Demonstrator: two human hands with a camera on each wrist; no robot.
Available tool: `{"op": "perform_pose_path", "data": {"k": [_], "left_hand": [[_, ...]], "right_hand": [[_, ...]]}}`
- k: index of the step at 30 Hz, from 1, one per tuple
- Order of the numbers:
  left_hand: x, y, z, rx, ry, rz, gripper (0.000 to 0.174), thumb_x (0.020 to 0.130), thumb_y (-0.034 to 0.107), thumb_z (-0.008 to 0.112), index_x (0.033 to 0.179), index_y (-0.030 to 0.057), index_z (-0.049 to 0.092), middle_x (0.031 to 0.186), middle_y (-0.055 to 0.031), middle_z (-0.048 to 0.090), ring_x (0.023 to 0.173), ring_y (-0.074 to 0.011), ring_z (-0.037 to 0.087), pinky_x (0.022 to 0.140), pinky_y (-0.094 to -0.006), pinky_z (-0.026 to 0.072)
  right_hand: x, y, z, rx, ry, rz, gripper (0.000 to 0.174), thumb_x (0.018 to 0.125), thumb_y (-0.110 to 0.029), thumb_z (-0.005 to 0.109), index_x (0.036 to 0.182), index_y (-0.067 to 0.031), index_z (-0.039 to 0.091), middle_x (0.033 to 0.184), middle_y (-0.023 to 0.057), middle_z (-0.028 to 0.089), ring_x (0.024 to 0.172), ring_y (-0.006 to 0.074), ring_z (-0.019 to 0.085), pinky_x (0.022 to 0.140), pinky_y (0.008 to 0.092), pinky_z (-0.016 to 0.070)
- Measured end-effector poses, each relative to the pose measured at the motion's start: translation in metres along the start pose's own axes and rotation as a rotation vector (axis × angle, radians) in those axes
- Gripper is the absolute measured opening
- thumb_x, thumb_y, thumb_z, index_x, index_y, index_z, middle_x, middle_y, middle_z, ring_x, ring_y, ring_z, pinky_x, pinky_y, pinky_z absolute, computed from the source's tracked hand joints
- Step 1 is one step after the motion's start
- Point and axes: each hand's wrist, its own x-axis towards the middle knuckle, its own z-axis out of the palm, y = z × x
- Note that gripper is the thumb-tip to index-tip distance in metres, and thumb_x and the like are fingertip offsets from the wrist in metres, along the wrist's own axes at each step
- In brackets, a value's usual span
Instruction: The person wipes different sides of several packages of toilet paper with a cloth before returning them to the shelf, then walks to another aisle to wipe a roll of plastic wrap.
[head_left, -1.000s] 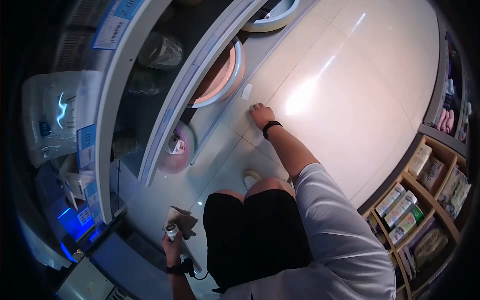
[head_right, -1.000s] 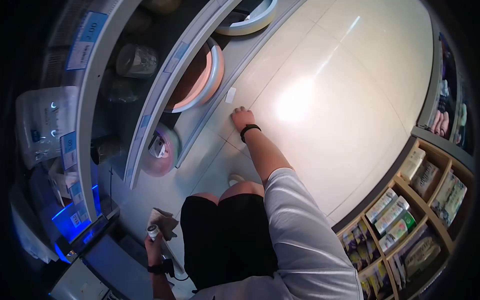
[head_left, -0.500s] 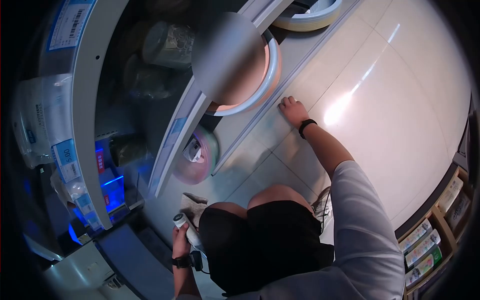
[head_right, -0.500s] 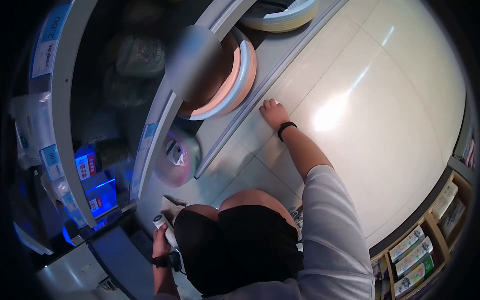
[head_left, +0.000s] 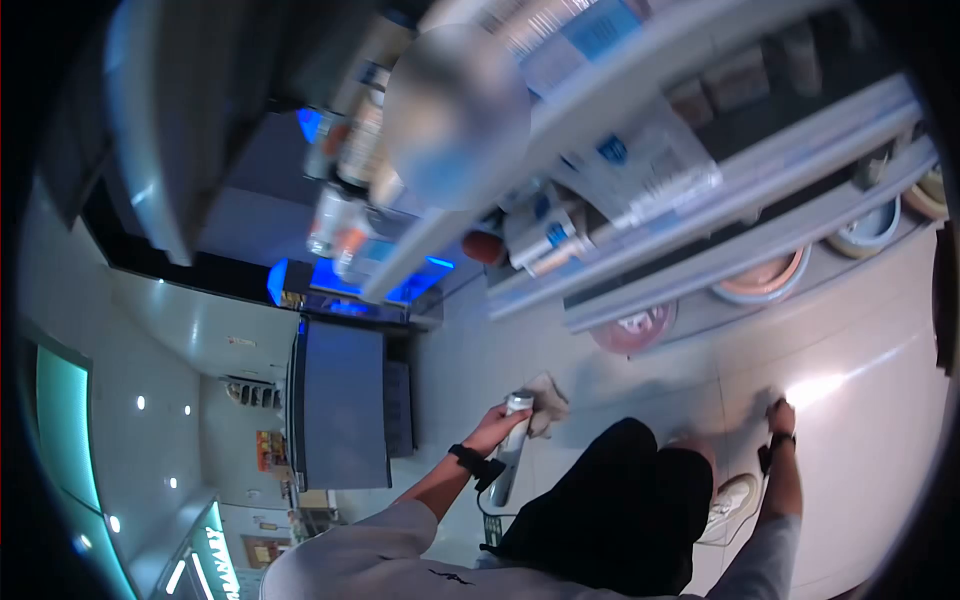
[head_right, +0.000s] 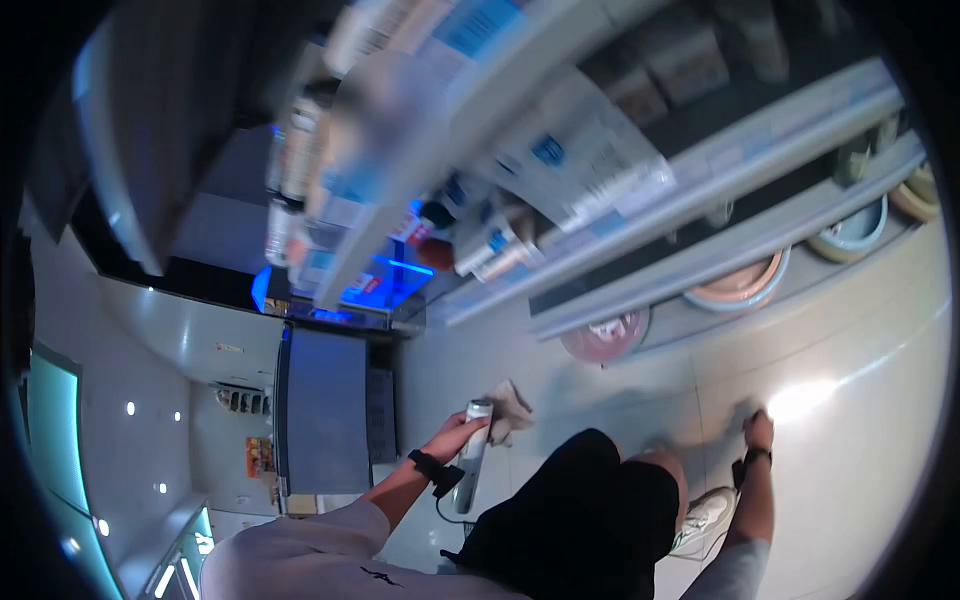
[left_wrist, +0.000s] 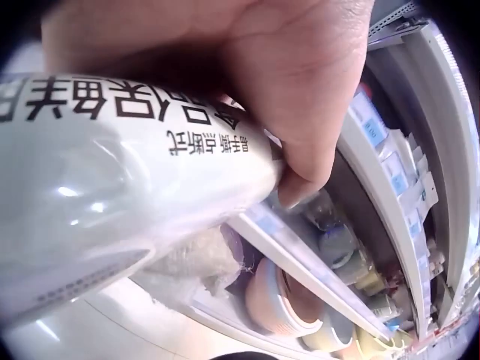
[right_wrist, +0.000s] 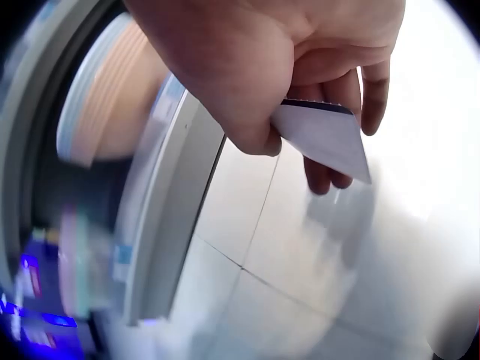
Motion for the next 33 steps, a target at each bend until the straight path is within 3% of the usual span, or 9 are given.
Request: {"op": "perform_pose_path", "data": {"k": [1,3,7,11,14,19,22,29,33], "left_hand": [[-0.014,-0.008,-0.014,-0.047,0.028,-0.01,0.038,0.092,0.038,0.07,0.111,0.0045,0.069,0.096,-0.0009,0.068,0.092,-0.0105,0.06,0.083,-0.0323,0.0487],[-0.061,0.031,-0.065,-0.056,-0.017,-0.048,0.043,0.089,0.041,0.073,0.11,0.0039,0.07,0.096,-0.0018,0.07,0.088,-0.0114,0.063,0.079,-0.0303,0.0512],[-0.119,0.064,-0.152,0.047,0.08,0.0,0.047,0.086,0.044,0.075,0.111,0.0055,0.071,0.1,-0.0053,0.072,0.089,-0.0156,0.067,0.08,-0.0319,0.0522],[-0.164,0.087,-0.227,0.126,0.168,0.024,0.055,0.08,0.047,0.077,0.115,0.0047,0.07,0.105,-0.0111,0.072,0.096,-0.0228,0.068,0.087,-0.0352,0.0513],[-0.212,0.13,-0.257,0.017,0.154,0.06,0.052,0.08,0.045,0.077,0.112,0.0042,0.071,0.103,-0.0109,0.072,0.093,-0.0225,0.068,0.083,-0.0358,0.0522],[-0.246,0.172,-0.269,-0.322,0.179,0.164,0.041,0.083,0.038,0.077,0.1,0.0015,0.072,0.086,-0.0073,0.069,0.074,-0.0174,0.065,0.065,-0.0331,0.0505],[-0.257,0.178,-0.248,-0.444,0.188,0.278,0.039,0.084,0.037,0.076,0.102,0.002,0.071,0.088,-0.0056,0.069,0.075,-0.0153,0.065,0.065,-0.0307,0.0499],[-0.292,0.161,-0.222,-0.726,0.259,0.327,0.034,0.089,0.033,0.072,0.11,0.0064,0.069,0.088,-0.0008,0.066,0.074,-0.0116,0.061,0.066,-0.0285,0.0489],[-0.339,0.172,-0.248,-0.804,0.218,0.296,0.038,0.092,0.033,0.067,0.118,0.0056,0.066,0.092,-0.0005,0.063,0.078,-0.0128,0.059,0.07,-0.0289,0.0481]], "right_hand": [[-0.042,-0.009,-0.023,0.224,-0.05,0.18,0.01,0.085,-0.011,0.059,0.085,-0.0012,0.058,0.075,0.0169,0.07,0.069,0.0281,0.072,0.061,0.0413,0.0572],[-0.123,0.016,-0.026,0.217,0.179,0.123,0.017,0.082,-0.011,0.067,0.078,-0.0022,0.053,0.067,0.0143,0.063,0.057,0.0279,0.064,0.056,0.0399,0.0526],[-0.307,-0.039,-0.14,0.689,0.167,0.484,0.046,0.077,-0.037,0.084,0.072,-0.0102,0.048,0.062,0.0016,0.048,0.049,0.0166,0.045,0.046,0.0338,0.0403],[-0.435,-0.114,-0.252,0.915,0.324,0.673,0.042,0.087,-0.046,0.069,0.071,-0.0149,0.046,0.057,-0.0029,0.039,0.04,0.0096,0.031,0.034,0.0276,0.0244],[-0.483,-0.157,-0.335,1.226,0.398,0.748,0.022,0.087,-0.033,0.051,0.072,-0.0181,0.047,0.056,-0.0043,0.035,0.038,0.0097,0.028,0.035,0.025,0.0207],[-0.493,-0.292,-0.461,1.009,0.332,0.266,0.009,0.092,-0.011,0.057,0.098,-0.0149,0.062,0.076,-0.0034,0.055,0.059,0.007,0.048,0.049,0.0235,0.0401],[-0.47,-0.403,-0.521,0.835,0.299,0.03,0.043,0.084,0.006,0.064,0.124,-0.0112,0.059,0.092,0.0026,0.062,0.079,0.0112,0.059,0.065,0.0255,0.0483],[-0.39,-0.657,-0.585,0.733,-0.121,-0.547,0.02,0.095,-0.007,0.065,0.114,-0.0002,0.063,0.089,-0.0008,0.069,0.078,0.0037,0.06,0.071,0.0197,0.0479],[-0.423,-0.787,-0.611,0.82,-0.47,-0.468,0.026,0.102,-0.02,0.055,0.124,-0.0054,0.057,0.106,0.003,0.069,0.083,0.0093,0.066,0.079,0.0244,0.0522]]}}
